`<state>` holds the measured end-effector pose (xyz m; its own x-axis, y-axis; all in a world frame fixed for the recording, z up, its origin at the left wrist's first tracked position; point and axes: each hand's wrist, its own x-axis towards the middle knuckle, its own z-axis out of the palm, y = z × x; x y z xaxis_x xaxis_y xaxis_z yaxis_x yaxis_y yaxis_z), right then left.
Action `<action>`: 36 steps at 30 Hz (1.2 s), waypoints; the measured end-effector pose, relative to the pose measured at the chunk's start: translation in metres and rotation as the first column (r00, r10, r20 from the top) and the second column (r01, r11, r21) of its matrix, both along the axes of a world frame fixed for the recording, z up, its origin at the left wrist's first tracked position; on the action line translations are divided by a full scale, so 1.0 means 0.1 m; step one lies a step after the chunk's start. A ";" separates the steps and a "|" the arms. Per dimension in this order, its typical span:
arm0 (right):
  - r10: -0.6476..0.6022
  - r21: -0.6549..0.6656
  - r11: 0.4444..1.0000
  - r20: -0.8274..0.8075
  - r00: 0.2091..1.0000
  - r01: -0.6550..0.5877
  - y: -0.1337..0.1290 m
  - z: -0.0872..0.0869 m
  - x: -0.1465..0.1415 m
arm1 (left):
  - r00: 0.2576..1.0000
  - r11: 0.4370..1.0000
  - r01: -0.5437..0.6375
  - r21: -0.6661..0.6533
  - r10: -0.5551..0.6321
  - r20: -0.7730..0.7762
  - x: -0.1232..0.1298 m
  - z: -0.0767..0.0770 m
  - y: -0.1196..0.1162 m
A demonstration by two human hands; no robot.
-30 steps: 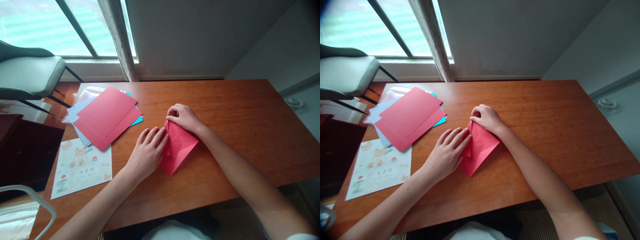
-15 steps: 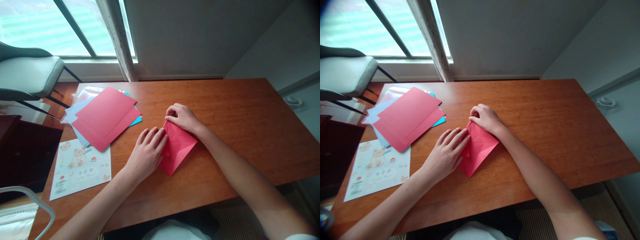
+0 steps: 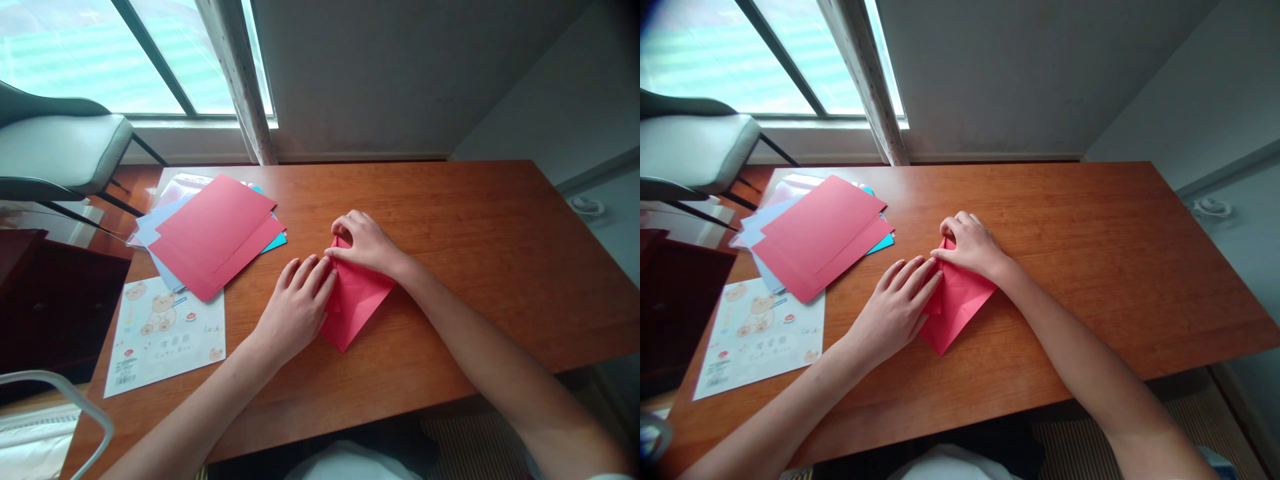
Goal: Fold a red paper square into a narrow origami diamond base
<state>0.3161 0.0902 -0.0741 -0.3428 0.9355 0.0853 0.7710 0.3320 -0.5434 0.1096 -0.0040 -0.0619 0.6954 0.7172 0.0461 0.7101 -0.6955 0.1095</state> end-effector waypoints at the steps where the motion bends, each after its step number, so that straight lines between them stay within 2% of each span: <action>1: 0.001 0.010 1.000 0.016 1.000 -0.001 -0.03 0.01 -0.01 | 1.000 1.000 0.001 0.003 -0.001 0.000 0.00 0.00 0.00; 6: 0.016 0.048 0.999 0.048 0.999 -0.018 -0.06 -0.01 -0.02 | 1.000 1.000 -0.002 0.005 0.002 0.006 0.00 0.01 0.00; 18: -0.034 0.062 0.998 0.017 0.999 0.033 0.13 -0.06 0.03 | 1.000 1.000 -0.005 -0.007 0.005 0.015 0.01 -0.01 -0.01; 23: -0.022 0.036 0.999 -0.027 0.999 0.023 0.10 -0.05 0.04 | 1.000 1.000 -0.001 -0.004 0.001 0.013 0.01 0.00 0.00; 27: -0.004 0.058 0.998 0.022 1.000 0.003 0.07 -0.09 0.03 | 1.000 1.000 0.004 -0.010 -0.004 0.005 0.00 0.01 0.00; 31: 0.002 0.037 0.999 0.035 0.999 -0.003 0.08 -0.10 0.03 | 1.000 0.999 0.003 -0.035 -0.003 -0.005 0.01 0.07 0.02; 36: 0.027 0.022 0.999 0.034 0.999 -0.028 0.08 -0.07 0.03 | 0.999 0.997 0.015 -0.080 -0.018 -0.037 0.06 0.23 0.11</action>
<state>0.3196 0.0980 -0.0810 -0.3711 0.9238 0.0937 0.7793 0.3647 -0.5096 0.1156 0.0066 -0.0390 0.7074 0.7059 -0.0368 0.7032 -0.6975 0.1382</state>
